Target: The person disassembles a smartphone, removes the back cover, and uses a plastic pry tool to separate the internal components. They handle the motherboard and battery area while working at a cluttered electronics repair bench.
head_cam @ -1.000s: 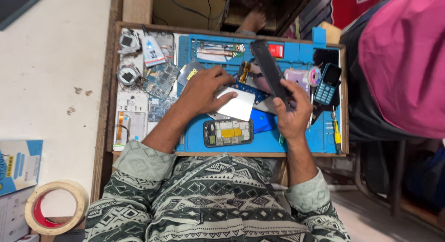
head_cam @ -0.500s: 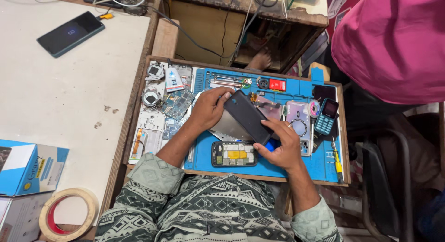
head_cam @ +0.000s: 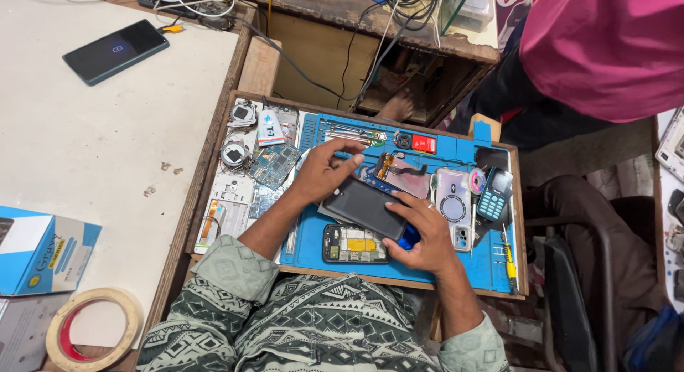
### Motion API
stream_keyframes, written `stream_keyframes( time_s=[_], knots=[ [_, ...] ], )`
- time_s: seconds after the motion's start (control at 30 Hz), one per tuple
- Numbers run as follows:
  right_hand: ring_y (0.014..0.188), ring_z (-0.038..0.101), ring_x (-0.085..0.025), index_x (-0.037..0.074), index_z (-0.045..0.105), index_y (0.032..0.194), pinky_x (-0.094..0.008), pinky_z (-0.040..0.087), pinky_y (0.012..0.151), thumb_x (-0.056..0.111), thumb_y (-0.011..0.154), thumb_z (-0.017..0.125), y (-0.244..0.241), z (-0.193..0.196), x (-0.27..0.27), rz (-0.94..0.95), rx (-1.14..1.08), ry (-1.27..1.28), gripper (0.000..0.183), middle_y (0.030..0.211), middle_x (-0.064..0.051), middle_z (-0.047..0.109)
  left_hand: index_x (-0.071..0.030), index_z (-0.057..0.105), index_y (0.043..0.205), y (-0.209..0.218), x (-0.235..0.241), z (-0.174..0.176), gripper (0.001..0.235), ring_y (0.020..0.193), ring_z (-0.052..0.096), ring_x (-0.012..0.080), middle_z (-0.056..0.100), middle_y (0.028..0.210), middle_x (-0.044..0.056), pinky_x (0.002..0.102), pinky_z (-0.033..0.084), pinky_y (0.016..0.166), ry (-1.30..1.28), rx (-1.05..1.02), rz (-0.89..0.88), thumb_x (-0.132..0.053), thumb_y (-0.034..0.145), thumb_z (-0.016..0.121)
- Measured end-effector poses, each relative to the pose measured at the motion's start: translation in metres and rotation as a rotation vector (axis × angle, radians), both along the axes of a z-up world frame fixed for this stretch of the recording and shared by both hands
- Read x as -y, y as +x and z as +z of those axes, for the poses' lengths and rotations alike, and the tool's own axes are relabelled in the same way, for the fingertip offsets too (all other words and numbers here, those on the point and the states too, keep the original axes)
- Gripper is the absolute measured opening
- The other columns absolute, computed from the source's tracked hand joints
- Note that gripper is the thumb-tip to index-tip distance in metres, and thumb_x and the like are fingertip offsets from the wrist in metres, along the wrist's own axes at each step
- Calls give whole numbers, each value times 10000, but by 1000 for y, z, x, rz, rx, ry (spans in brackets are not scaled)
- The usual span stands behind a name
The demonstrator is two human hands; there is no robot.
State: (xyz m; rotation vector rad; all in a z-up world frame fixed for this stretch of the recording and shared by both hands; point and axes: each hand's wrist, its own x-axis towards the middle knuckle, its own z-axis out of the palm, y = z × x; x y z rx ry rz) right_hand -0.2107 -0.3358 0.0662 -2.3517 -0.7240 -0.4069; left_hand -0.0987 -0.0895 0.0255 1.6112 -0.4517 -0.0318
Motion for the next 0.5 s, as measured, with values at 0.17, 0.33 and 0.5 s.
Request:
stream_keyframes(
  time_s=[0.17,0.33,0.5],
  knots=[
    [1103,662,-354,108,719,1206,-423,541,950,243,662,840,-2,2,-10,-21,45,-83,573,1359,-150,645,-8,654,1227,-1,2,-2,422,854,750,94,709,1203,86,211,571,661,-105,-88,-82,-99,847,814],
    [1241,605,-382,128,688,1254,-448,519,1025,233,705,858,-4,-1,-15,-63,145,-65,584,1414,-203,581,-5,640,1254,3,4,-6,482,885,747,117,691,1247,110,234,607,723,-256,-204,-166,-28,810,827],
    [1316,555,-395,60,504,1453,-445,487,1065,190,754,861,-7,-13,-13,-169,144,46,796,1468,-228,517,1,636,1269,5,2,-13,508,912,741,119,674,1262,127,243,626,783,-401,-203,-205,11,808,850]
  ],
)
